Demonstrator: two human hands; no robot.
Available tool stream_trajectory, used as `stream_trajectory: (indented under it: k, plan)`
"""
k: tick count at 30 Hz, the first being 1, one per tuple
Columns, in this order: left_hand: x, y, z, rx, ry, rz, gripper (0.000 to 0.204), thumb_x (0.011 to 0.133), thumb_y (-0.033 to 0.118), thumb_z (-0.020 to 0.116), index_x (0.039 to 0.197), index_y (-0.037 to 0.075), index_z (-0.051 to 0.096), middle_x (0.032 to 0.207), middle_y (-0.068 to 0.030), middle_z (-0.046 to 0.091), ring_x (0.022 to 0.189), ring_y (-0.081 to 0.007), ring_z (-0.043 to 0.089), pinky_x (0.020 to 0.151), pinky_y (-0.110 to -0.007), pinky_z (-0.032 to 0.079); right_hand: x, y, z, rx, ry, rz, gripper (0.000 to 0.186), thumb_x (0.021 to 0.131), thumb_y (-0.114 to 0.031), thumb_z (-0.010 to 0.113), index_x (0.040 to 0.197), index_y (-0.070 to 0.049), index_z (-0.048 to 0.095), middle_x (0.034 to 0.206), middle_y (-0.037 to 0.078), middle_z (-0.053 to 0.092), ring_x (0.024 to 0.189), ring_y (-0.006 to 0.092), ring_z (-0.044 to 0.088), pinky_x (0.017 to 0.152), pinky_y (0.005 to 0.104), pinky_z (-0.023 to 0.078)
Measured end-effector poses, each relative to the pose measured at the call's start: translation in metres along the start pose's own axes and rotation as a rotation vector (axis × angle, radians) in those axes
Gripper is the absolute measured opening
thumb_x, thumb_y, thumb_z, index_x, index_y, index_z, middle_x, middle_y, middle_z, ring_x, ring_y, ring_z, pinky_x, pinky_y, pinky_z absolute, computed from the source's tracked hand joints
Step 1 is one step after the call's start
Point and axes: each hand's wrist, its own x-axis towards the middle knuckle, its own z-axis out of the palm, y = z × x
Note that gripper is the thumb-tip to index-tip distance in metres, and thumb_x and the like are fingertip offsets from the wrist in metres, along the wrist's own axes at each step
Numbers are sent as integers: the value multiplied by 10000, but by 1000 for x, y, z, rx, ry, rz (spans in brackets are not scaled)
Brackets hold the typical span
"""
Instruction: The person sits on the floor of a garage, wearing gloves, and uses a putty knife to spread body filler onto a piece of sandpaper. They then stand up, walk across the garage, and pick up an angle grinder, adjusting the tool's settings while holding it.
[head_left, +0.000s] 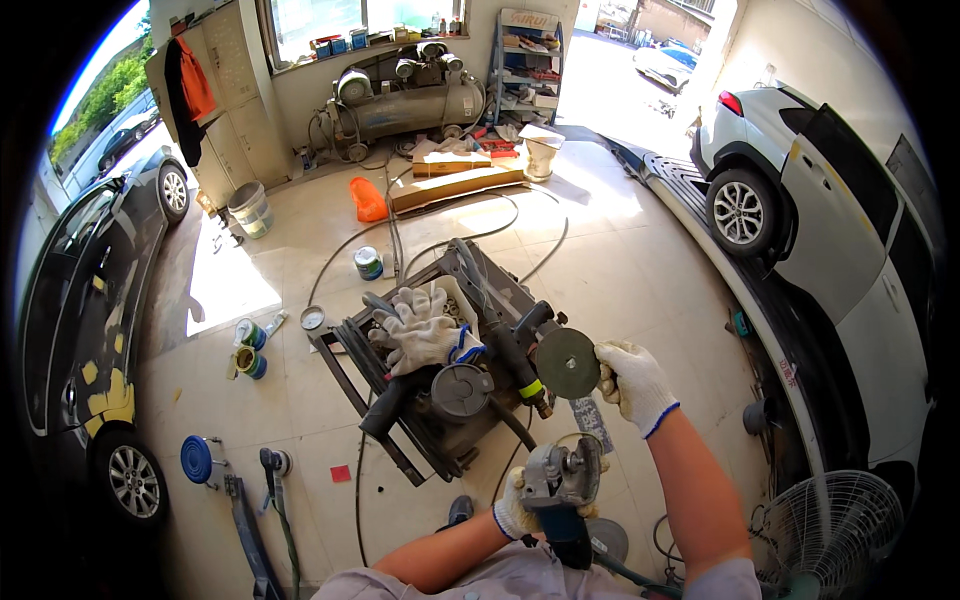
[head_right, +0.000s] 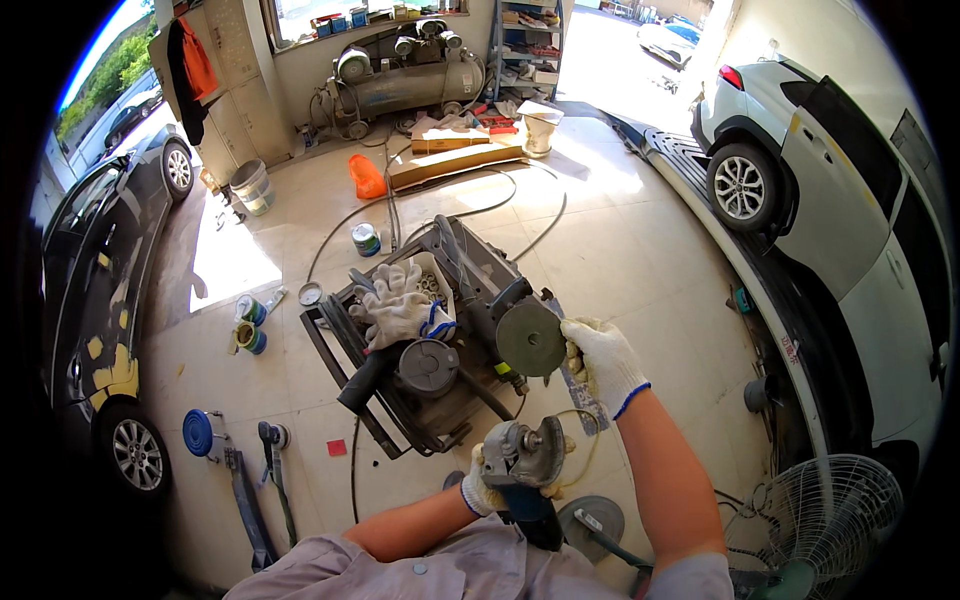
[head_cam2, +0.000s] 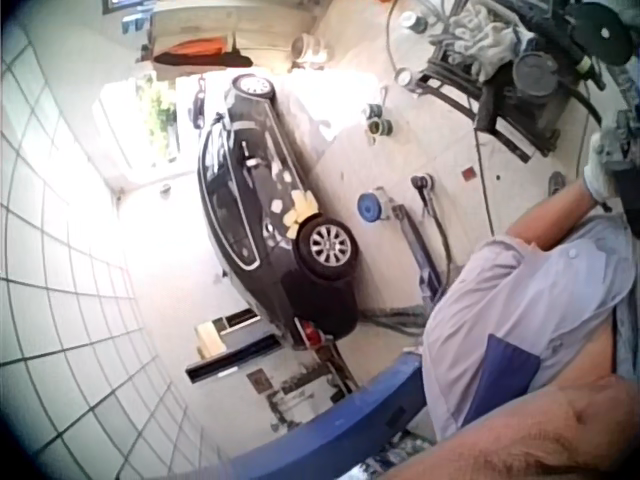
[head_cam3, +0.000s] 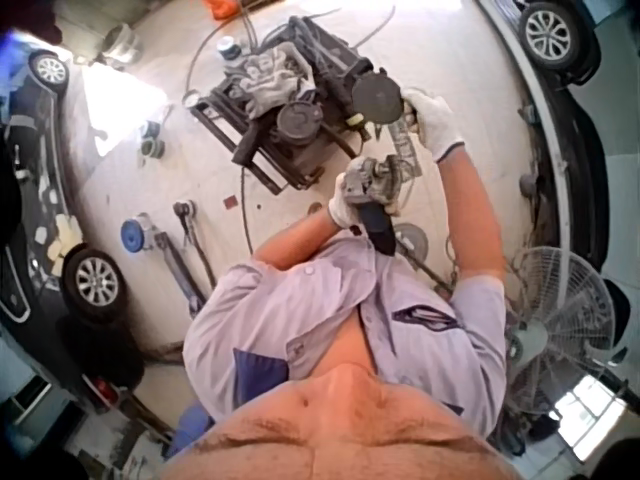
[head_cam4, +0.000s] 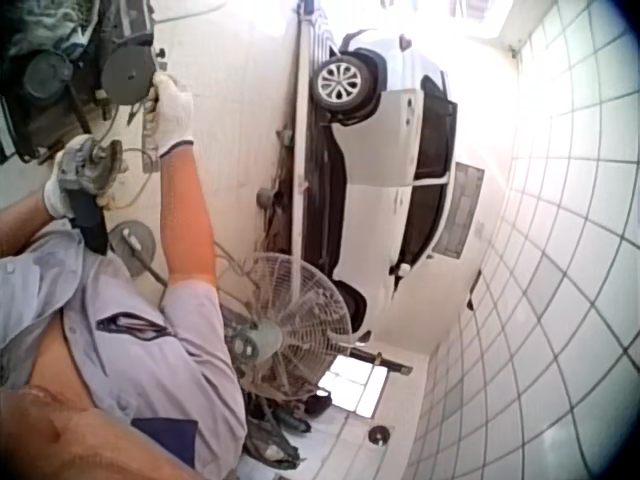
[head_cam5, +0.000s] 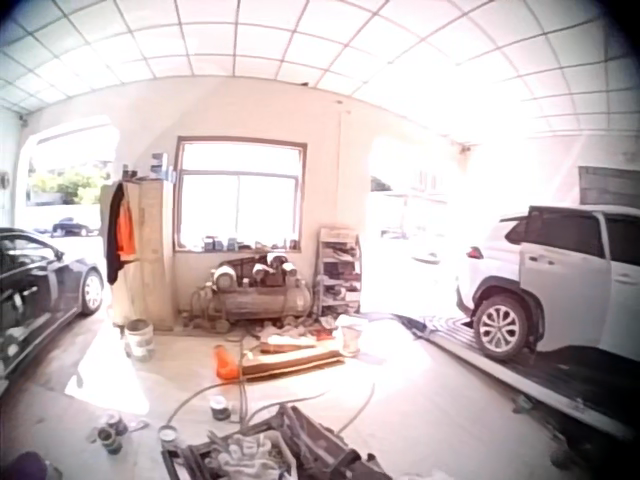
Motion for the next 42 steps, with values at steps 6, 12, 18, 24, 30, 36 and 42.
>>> stream_trajectory:
  k: [6,12,18,24,30,36,42]
  plan:
    - [-43,8,-44,182,336,73,750,1002,487,640,1607,102,419,1623,-179,477,1383,-305,574,1181,-498,445,62,-16,85,-119,208,-213,237,1025,-247,644,932,-35,694,683,2,606,530,83,542,473,248,430]
    - [-36,7,-27,254,271,111,547,1068,275,583,1558,67,456,1528,-142,571,1357,-250,575,1191,-448,441,106,-17,124,-560,105,-259,322,1023,-322,633,1079,-35,768,816,73,751,683,143,682,674,336,553]
    - [-34,13,-45,4,319,110,555,1040,317,543,1532,67,491,1523,-170,563,1357,-318,576,1197,-490,436,39,-12,51,-93,-69,-105,260,1059,-193,604,1203,0,701,843,9,671,641,70,585,554,228,480]
    - [-30,20,-108,584,512,139,529,1090,316,539,1536,47,443,1202,-125,627,1057,-245,628,991,-434,499,-69,110,-100,105,229,88,238,1065,-211,606,1186,-37,716,843,-3,653,641,56,560,545,213,448]
    - [66,12,-34,499,301,36,555,1065,470,533,1442,75,435,739,-50,532,654,-225,545,796,-478,470,-146,297,-174,270,387,498,210,1045,-222,639,1126,-51,730,819,-3,668,595,70,551,483,219,427]
    - [201,0,-16,407,216,176,483,1116,382,487,1518,115,464,691,33,470,634,-120,505,810,-393,428,-135,326,-216,248,134,582,394,1088,-397,558,1155,-62,754,827,-6,674,586,80,529,497,223,416]
    - [341,-41,-38,275,47,74,530,1140,254,413,1655,131,393,836,36,551,773,-98,565,909,-366,449,-52,242,-262,805,-322,488,823,1081,-720,294,1337,-40,679,882,12,721,593,83,555,480,225,460]
